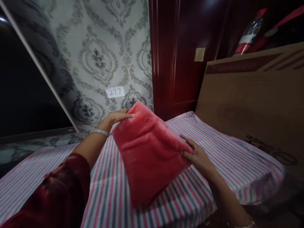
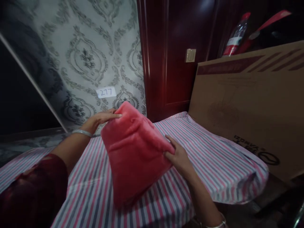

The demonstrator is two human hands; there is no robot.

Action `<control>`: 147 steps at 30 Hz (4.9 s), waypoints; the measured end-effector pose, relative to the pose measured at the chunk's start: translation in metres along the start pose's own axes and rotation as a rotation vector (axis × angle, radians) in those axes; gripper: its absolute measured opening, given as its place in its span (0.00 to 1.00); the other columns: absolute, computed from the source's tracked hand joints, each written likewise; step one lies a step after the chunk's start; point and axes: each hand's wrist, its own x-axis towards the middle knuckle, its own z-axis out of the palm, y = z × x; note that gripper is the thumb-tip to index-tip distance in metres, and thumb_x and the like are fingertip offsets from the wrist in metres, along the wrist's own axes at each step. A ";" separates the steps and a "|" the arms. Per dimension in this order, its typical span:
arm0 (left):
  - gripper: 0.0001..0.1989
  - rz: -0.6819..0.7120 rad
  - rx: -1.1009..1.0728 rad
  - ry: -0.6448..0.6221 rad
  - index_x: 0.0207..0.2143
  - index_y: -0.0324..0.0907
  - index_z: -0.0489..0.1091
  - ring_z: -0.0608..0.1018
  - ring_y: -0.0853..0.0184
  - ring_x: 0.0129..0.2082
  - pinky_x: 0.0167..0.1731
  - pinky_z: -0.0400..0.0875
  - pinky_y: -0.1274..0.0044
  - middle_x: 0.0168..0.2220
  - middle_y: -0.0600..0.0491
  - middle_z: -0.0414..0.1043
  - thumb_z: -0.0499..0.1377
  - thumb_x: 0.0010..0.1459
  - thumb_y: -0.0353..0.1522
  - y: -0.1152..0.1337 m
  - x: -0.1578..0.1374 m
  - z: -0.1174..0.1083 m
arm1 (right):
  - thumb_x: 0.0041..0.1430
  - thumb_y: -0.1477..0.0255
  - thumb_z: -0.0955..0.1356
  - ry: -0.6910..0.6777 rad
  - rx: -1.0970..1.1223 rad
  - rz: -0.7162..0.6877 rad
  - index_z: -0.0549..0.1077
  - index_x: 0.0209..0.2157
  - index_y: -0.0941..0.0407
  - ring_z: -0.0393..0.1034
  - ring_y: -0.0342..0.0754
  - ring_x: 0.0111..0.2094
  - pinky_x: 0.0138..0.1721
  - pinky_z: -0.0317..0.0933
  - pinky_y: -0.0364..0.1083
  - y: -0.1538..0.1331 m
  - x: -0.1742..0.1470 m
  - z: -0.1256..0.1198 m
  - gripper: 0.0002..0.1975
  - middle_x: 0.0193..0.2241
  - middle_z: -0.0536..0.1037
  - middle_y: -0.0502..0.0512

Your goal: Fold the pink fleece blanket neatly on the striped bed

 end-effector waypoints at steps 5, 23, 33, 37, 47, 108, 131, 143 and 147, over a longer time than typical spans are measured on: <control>0.25 0.012 -0.365 -0.115 0.41 0.37 0.77 0.83 0.55 0.36 0.39 0.80 0.65 0.37 0.45 0.81 0.72 0.40 0.40 0.018 -0.070 -0.044 | 0.47 0.70 0.68 -0.016 -0.185 -0.282 0.71 0.60 0.53 0.68 0.59 0.59 0.61 0.60 0.59 -0.062 0.011 -0.023 0.34 0.58 0.74 0.57; 0.22 0.189 -0.176 0.525 0.40 0.39 0.76 0.79 0.57 0.40 0.42 0.77 0.68 0.36 0.53 0.80 0.67 0.38 0.35 -0.029 -0.188 -0.096 | 0.51 0.79 0.63 -0.072 -0.727 -0.773 0.64 0.64 0.58 0.68 0.60 0.51 0.53 0.64 0.59 -0.129 0.104 0.056 0.36 0.50 0.76 0.62; 0.13 0.155 0.210 0.711 0.38 0.41 0.72 0.75 0.59 0.49 0.54 0.70 0.68 0.44 0.48 0.76 0.62 0.47 0.33 -0.102 -0.212 -0.079 | 0.56 0.80 0.62 -0.090 -0.962 -0.883 0.70 0.57 0.60 0.65 0.59 0.46 0.48 0.59 0.55 -0.099 0.075 0.114 0.25 0.46 0.75 0.65; 0.11 0.141 0.234 0.673 0.38 0.43 0.72 0.75 0.60 0.48 0.50 0.72 0.70 0.43 0.50 0.75 0.61 0.50 0.36 -0.132 -0.248 -0.050 | 0.55 0.80 0.63 -0.175 -0.945 -0.903 0.69 0.58 0.58 0.65 0.58 0.47 0.50 0.58 0.54 -0.074 0.043 0.114 0.27 0.46 0.76 0.63; 0.11 0.221 0.292 0.577 0.36 0.45 0.69 0.75 0.62 0.43 0.45 0.73 0.72 0.40 0.50 0.70 0.60 0.52 0.40 -0.161 -0.325 0.006 | 0.58 0.78 0.63 -0.236 -0.860 -0.935 0.64 0.61 0.57 0.66 0.60 0.49 0.50 0.59 0.58 -0.028 -0.046 0.090 0.28 0.48 0.74 0.64; 0.19 -0.431 0.212 0.799 0.28 0.48 0.73 0.75 0.63 0.23 0.28 0.69 0.72 0.29 0.53 0.78 0.58 0.41 0.51 -0.116 -0.392 0.074 | 0.47 0.60 0.75 -0.496 0.375 0.324 0.80 0.41 0.55 0.59 0.40 0.23 0.24 0.51 0.41 0.006 -0.088 0.065 0.19 0.28 0.78 0.48; 0.16 -0.498 0.107 0.877 0.26 0.48 0.71 0.76 0.59 0.29 0.33 0.71 0.70 0.27 0.54 0.77 0.58 0.41 0.49 -0.107 -0.388 0.074 | 0.45 0.68 0.71 -0.347 0.401 0.174 0.72 0.31 0.53 0.67 0.44 0.29 0.33 0.61 0.43 0.004 -0.086 0.077 0.09 0.28 0.75 0.48; 0.24 -0.507 -0.577 0.847 0.32 0.45 0.70 0.76 0.64 0.28 0.30 0.75 0.72 0.26 0.56 0.73 0.70 0.34 0.46 -0.139 -0.395 0.076 | 0.44 0.65 0.69 -0.172 0.385 0.279 0.71 0.30 0.52 0.58 0.42 0.22 0.24 0.54 0.42 0.023 -0.101 0.078 0.09 0.24 0.69 0.46; 0.30 -0.450 -0.462 0.837 0.41 0.47 0.70 0.78 0.61 0.37 0.35 0.75 0.73 0.35 0.55 0.76 0.72 0.33 0.44 -0.134 -0.396 0.082 | 0.47 0.61 0.72 -0.282 0.418 0.256 0.73 0.33 0.53 0.66 0.45 0.30 0.33 0.61 0.44 0.015 -0.102 0.077 0.13 0.30 0.75 0.49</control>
